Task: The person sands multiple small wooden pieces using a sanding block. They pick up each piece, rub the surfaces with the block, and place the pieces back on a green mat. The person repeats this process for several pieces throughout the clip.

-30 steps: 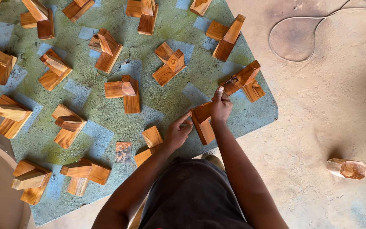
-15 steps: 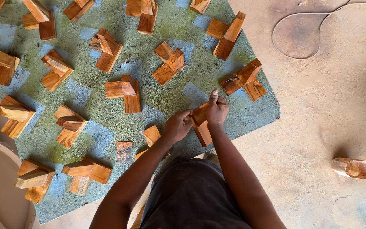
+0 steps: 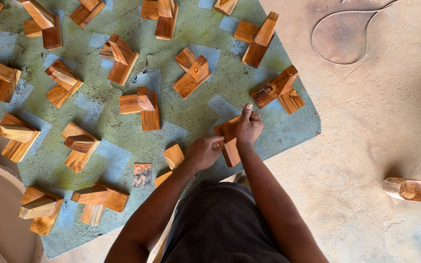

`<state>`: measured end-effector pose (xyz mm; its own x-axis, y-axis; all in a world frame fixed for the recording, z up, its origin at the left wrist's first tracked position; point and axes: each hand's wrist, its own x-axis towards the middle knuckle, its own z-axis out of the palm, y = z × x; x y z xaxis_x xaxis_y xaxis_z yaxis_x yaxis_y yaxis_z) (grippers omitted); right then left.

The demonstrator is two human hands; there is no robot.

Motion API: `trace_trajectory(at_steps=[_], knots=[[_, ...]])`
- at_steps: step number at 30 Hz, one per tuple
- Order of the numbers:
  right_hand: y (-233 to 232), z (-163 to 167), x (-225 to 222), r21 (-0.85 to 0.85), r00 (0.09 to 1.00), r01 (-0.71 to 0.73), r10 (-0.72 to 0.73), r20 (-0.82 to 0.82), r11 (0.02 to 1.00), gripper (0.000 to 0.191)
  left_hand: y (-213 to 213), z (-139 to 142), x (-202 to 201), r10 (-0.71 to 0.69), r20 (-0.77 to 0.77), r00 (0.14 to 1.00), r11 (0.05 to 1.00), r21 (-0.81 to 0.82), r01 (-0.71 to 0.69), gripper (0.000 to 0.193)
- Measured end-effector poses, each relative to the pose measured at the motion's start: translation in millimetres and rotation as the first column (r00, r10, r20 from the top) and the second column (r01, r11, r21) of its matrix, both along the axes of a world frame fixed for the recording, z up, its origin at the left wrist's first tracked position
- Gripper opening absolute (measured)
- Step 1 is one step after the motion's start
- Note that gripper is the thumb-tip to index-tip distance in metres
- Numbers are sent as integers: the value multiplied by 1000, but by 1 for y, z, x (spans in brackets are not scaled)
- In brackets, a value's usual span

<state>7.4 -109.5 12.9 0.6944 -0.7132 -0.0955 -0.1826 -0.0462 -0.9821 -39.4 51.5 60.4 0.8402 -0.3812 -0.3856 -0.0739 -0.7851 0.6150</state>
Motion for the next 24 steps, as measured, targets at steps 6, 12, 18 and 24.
trace_trajectory(at_steps=[6,12,18,24], knots=[[1,2,0,-11,1000,-4,4,28,1000,63,-1,-6,1,263,-200,944,921,-242,-307,65],[0,2,1,109,1000,-20,18,19,994,64,-9,-14,-10,36,118,992,998,50,-42,79],[5,0,1,6,998,27,-27,53,1000,64,-24,-31,-25,-256,206,945,849,515,118,85],[13,1,1,-21,999,42,-42,10,999,62,-20,-37,-37,-309,423,852,879,470,86,64]])
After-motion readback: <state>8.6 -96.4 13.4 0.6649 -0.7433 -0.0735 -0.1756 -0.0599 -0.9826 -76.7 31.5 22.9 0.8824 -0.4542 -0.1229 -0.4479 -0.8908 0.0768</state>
